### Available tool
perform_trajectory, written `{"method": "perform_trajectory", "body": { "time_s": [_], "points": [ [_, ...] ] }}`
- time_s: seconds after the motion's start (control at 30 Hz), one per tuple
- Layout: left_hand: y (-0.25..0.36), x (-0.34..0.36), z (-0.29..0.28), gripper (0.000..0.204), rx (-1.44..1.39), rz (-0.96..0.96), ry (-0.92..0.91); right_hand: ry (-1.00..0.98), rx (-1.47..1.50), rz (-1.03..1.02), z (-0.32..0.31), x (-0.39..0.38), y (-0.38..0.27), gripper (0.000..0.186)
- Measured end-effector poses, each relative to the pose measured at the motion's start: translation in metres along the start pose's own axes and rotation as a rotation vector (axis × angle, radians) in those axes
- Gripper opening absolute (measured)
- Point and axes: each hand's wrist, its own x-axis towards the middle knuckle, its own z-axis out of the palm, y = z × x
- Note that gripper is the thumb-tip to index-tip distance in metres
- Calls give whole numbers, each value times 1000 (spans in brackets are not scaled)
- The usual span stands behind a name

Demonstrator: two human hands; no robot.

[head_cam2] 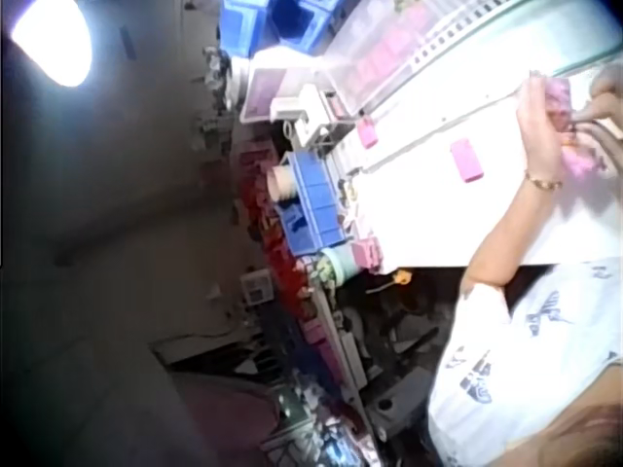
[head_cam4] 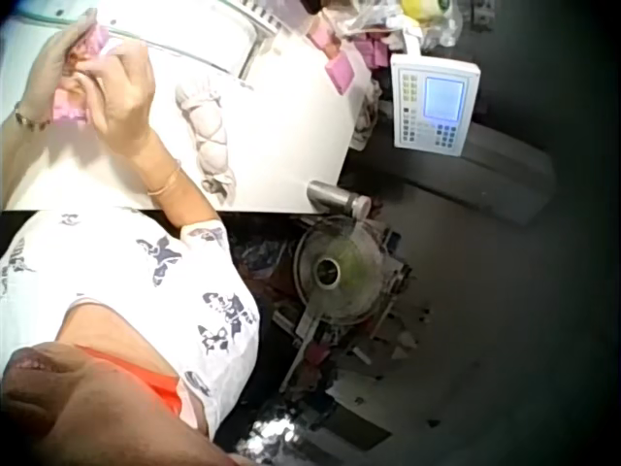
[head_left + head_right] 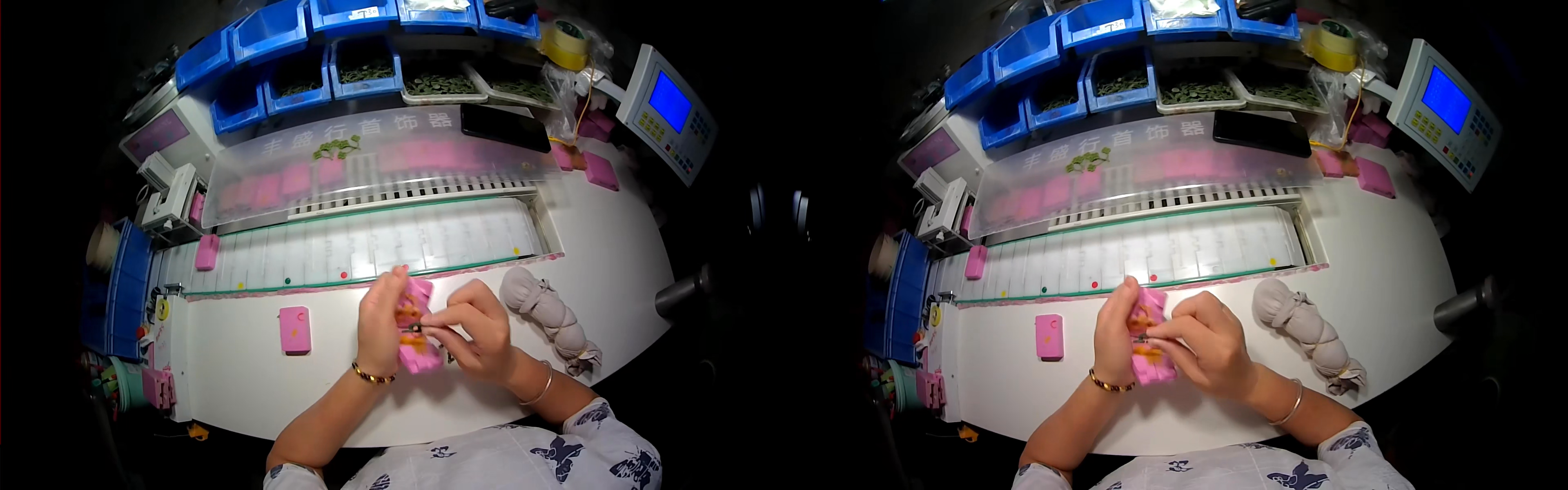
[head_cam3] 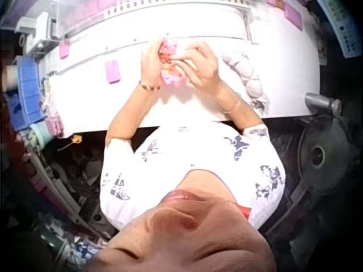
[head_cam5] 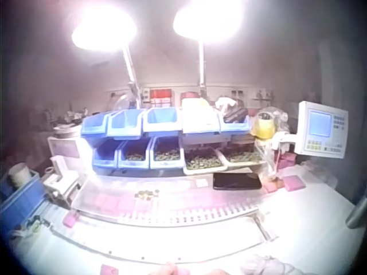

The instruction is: The person uses two hands to open a pink mold, extracts a green cast object, and uses a cloth to wipe the mold surface before reassembling it.

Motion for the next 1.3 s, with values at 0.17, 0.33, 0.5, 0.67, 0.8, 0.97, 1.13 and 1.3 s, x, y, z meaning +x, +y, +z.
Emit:
{"method": "perform_trajectory", "body": {
  "time_s": [0.17, 0.33, 0.5, 0.67, 0.8, 0.97, 1.13, 1.3],
  "points": [
    [0, 11, -22, 42, -204, -123, 54, 75, -16, -34, -10, 11, -10, 23],
    [7, -2, -3, 35, 99, -259, -142, 244, 255, 336, -15, 5, 17, 19],
    [2, -3, -11, 22, 0, -220, -391, 178, -83, 25, -14, 6, 12, 19],
    [3, -7, -10, 19, -113, -186, -350, 133, -256, -126, -10, 4, 11, 23],
    [3, -5, -10, 15, 77, -55, -263, 57, -345, -148, -9, 7, 12, 17],
    [5, -3, -13, 15, 413, 52, -214, -46, -275, -29, -11, 5, 17, 13],
    [7, -5, -8, 9, 1025, 709, -195, -198, 276, 385, -20, 6, 23, 10],
    [10, -3, -10, 5, 665, 526, -126, -329, 573, 579, -22, 4, 28, 13]
  ]
}}
